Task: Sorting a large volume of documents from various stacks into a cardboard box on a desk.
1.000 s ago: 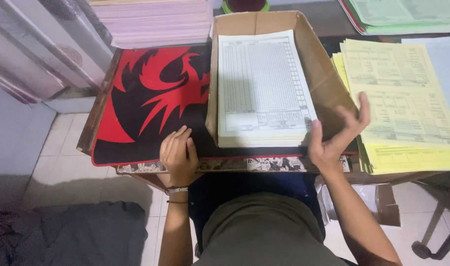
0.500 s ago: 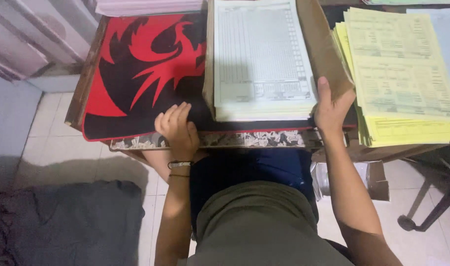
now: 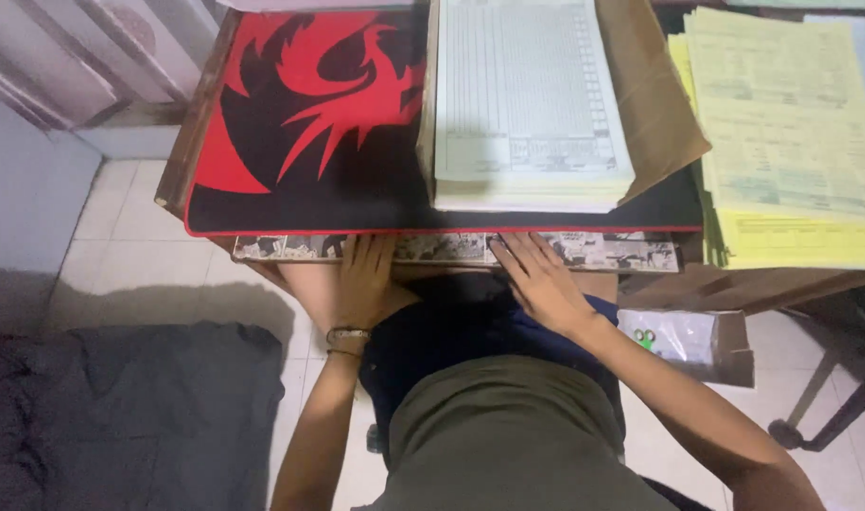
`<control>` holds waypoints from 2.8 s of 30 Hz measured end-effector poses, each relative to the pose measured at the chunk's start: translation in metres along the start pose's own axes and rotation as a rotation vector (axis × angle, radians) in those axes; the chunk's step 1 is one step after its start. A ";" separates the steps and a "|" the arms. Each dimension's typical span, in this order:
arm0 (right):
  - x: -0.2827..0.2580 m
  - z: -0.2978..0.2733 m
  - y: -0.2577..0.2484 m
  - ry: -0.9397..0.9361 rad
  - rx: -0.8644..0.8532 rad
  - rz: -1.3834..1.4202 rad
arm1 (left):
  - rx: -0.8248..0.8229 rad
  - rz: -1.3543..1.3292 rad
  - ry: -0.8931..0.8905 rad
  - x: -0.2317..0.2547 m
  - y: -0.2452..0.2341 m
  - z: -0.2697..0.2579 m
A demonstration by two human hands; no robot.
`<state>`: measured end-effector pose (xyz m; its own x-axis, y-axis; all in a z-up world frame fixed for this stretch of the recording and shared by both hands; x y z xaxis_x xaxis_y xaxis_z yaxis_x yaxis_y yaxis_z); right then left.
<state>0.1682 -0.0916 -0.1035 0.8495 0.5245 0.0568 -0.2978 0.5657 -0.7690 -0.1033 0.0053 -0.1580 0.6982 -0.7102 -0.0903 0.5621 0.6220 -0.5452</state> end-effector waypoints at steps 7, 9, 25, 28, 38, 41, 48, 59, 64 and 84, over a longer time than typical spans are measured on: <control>0.062 -0.029 0.036 0.270 -0.310 -0.161 | -0.311 0.202 0.005 -0.020 0.071 -0.017; 0.075 -0.034 0.045 0.289 -0.385 -0.155 | -0.316 0.204 0.021 -0.013 0.059 0.002; 0.000 -0.039 -0.019 0.052 -0.138 -0.254 | -0.351 0.288 0.118 0.046 -0.041 0.032; -0.010 -0.057 -0.016 -0.035 -0.142 -0.322 | -0.514 0.420 0.168 0.052 -0.043 0.006; -0.033 -0.022 -0.057 0.099 -0.413 -0.061 | -0.429 -0.080 -0.003 0.058 -0.083 0.012; -0.025 0.006 -0.099 1.037 -1.201 0.485 | -0.642 -0.190 -0.120 0.056 -0.076 0.025; -0.004 0.035 -0.033 0.282 -0.320 0.407 | -0.505 -0.454 -0.058 0.072 -0.027 0.087; 0.061 0.042 0.064 0.490 -0.316 0.356 | -0.690 -0.303 -0.432 -0.004 0.060 0.089; 0.067 0.023 0.062 0.515 -0.330 0.316 | -0.698 -0.254 -0.479 -0.007 0.049 0.086; 0.106 -0.002 0.039 0.610 -0.278 0.137 | -0.672 -0.013 -0.584 -0.100 -0.017 0.015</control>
<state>0.2473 -0.0152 -0.1288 0.9298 0.0816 -0.3589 -0.3666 0.2924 -0.8832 -0.1757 0.0704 -0.1274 0.9114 -0.3201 0.2588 0.3212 0.1599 -0.9334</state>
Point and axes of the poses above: each hand's wrist, its own z-axis towards the middle knuckle, its own y-axis out of the palm, x = y × z, the point moved 4 cm from there along z, towards the middle knuckle, and after that the axes turned 9 degrees about x, right-handed, at the moved point
